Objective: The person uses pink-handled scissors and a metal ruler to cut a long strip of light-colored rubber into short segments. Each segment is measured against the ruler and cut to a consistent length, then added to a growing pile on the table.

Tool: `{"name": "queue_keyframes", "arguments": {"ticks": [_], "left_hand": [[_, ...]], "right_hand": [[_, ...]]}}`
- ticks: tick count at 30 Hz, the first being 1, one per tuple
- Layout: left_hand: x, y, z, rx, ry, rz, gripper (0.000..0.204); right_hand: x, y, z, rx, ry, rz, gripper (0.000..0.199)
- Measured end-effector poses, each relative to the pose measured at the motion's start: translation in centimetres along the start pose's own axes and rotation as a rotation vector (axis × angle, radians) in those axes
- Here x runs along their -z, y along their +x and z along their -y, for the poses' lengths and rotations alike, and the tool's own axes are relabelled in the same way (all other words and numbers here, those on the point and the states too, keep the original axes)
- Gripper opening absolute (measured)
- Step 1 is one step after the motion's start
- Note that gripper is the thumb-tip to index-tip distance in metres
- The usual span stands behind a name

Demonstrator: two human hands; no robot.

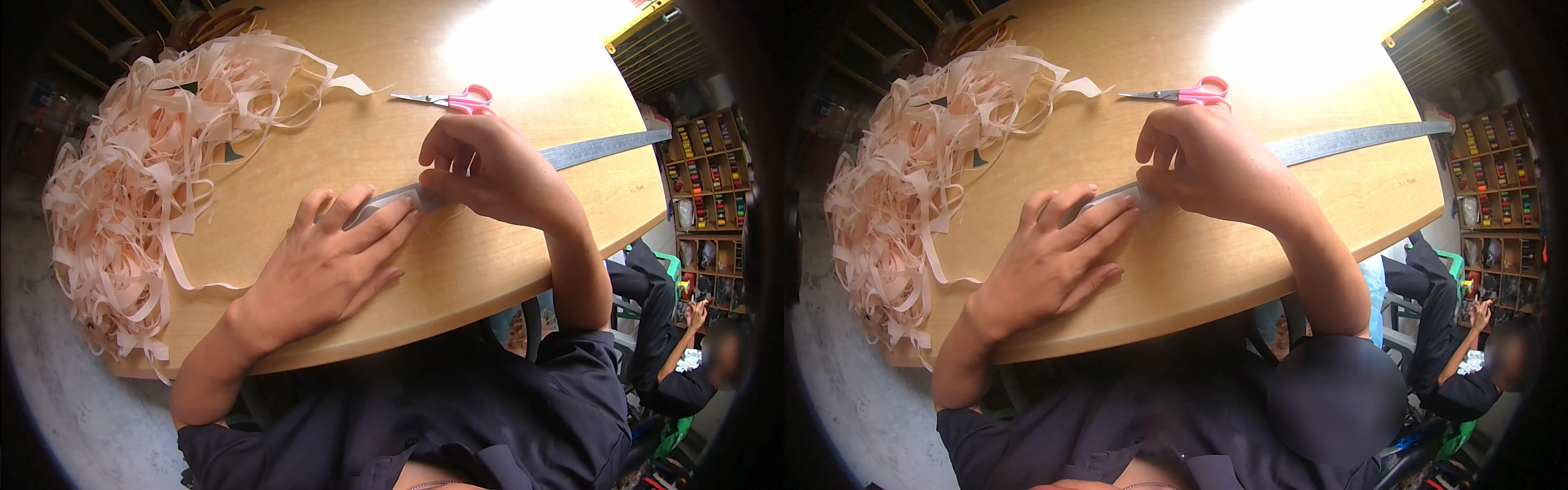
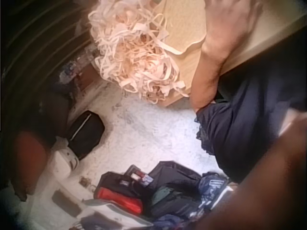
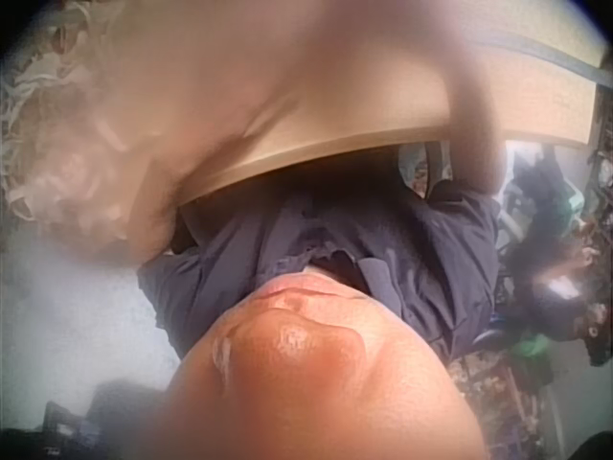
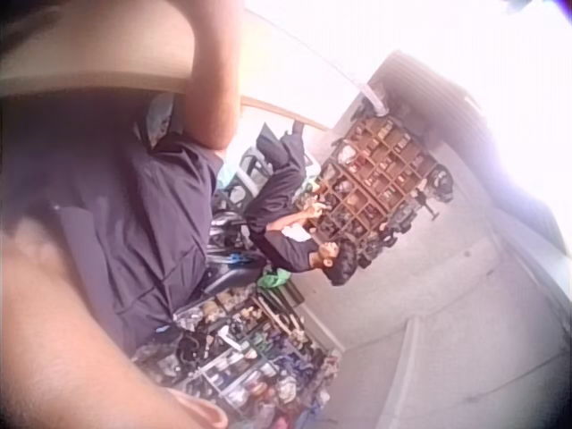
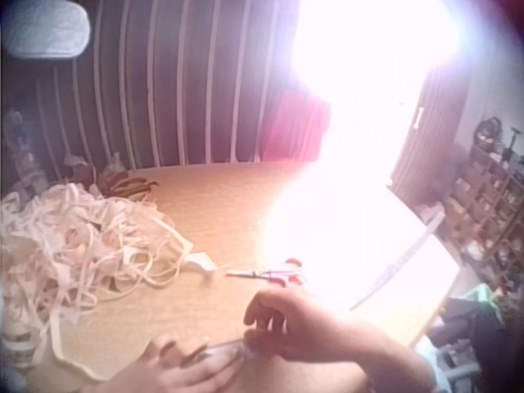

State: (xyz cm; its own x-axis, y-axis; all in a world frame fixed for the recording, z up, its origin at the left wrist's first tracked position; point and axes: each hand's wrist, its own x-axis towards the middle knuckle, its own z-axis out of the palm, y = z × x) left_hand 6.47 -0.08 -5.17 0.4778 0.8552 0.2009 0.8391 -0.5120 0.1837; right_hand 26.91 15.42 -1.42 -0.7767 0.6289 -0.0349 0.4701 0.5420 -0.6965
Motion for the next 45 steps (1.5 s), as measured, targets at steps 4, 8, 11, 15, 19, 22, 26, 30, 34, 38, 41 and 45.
{"name": "queue_keyframes", "arguments": {"ticks": [4, 8, 11, 15, 19, 22, 26, 30, 34, 38, 41, 45], "left_hand": [[0.1, 0.0, 0.0, 0.010, -0.029, 0.026, 0.059], [-0.1, 0.0, 0.0, 0.001, -0.006, -0.009, 0.050], [0.0, 0.0, 0.1, -0.003, -0.015, -0.018, 0.050], [2.3, -0.6, 1.0, 0.137, -0.125, -0.032, 0.038], [6.7, -2.6, 2.9, 0.354, -0.204, 0.144, 0.025], [7.6, -3.4, 4.0, 0.440, -0.276, 0.225, 0.019], [7.4, -3.7, 4.4, 0.495, -0.415, 0.203, 0.015], [7.6, -3.6, 4.7, 0.490, -0.515, 0.245, 0.012], [7.3, -3.7, 4.9, 0.508, -0.549, 0.253, 0.013], [7.0, -3.6, 4.9, 0.524, -0.540, 0.253, 0.015], [7.1, -3.3, 4.6, 0.557, -0.514, 0.283, 0.018], [7.3, -2.8, 4.0, 0.642, -0.491, 0.307, 0.018]], "right_hand": [[0.1, 0.0, 0.1, -0.020, -0.001, 0.035, 0.016], [-0.4, 0.0, 0.1, -0.064, 0.009, 0.035, 0.019], [-0.9, 0.2, 0.0, -0.078, 0.041, 0.034, 0.021], [-0.9, 0.5, -0.3, -0.135, 0.050, 0.083, 0.022], [-0.8, 0.5, -0.2, -0.137, 0.059, 0.079, 0.019], [-0.7, 0.5, 0.0, -0.163, 0.056, 0.086, 0.019], [-0.8, 0.5, 0.2, -0.151, 0.052, 0.093, 0.020], [-0.6, 0.5, 0.5, -0.188, 0.078, 0.106, 0.019], [-0.5, 0.5, 0.7, -0.207, 0.061, 0.114, 0.019], [-0.4, 0.6, 0.7, -0.203, 0.058, 0.126, 0.019], [-0.4, 0.6, 0.7, -0.200, 0.049, 0.122, 0.019], [-0.4, 0.6, 0.7, -0.196, 0.040, 0.121, 0.019]]}}
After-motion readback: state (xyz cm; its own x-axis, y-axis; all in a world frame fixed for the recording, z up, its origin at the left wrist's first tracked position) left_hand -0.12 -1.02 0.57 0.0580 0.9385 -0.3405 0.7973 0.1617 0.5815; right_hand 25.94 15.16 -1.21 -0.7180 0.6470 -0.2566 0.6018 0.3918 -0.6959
